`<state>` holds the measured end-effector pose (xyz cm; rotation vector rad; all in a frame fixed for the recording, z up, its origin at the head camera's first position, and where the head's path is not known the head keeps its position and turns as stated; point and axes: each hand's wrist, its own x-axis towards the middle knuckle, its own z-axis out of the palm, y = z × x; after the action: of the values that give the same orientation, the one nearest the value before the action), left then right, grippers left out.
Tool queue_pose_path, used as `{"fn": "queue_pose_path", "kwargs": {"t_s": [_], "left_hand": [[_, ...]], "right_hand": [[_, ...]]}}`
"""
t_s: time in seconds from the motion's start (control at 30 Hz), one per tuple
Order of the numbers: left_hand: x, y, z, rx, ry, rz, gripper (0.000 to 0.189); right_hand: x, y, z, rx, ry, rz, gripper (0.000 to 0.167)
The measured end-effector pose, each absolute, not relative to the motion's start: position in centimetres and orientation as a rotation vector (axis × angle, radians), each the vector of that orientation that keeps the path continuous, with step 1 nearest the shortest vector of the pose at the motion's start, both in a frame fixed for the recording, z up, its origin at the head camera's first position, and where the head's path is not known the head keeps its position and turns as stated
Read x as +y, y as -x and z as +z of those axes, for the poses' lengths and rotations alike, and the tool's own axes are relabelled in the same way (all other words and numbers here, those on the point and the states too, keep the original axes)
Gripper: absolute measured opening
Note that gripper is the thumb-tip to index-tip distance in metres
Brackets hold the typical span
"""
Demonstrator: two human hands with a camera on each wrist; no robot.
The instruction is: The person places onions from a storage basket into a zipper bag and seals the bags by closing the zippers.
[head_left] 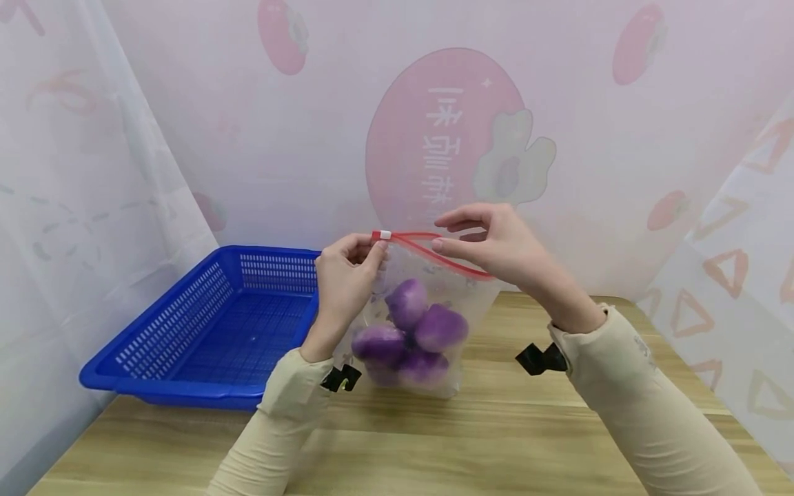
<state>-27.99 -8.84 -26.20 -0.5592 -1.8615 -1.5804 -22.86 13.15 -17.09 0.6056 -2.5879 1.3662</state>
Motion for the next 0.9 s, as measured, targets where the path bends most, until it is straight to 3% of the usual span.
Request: {"fn": "queue_pose_path", "kwargs": {"t_s": [0.37, 0.7, 0.9], "left_hand": [[-7.9, 27.7, -26.1, -1.834, 0.581, -1.735, 0.016], [-7.3, 24.6, -24.0, -1.843, 0.67, -1.754, 0.014], [-7.1, 24.7, -24.1, -1.832, 0.74, -1.881, 0.015]], "right_hand": [[11.3, 24.9, -17.9, -2.404, -0.734, 1.437, 0.027], [10.6, 26.4, -18.5, -2.398, -0.693, 1.574, 0.025], [11.3, 26.9, -18.9, -2.435, -0.62, 1.731, 0.025]]}}
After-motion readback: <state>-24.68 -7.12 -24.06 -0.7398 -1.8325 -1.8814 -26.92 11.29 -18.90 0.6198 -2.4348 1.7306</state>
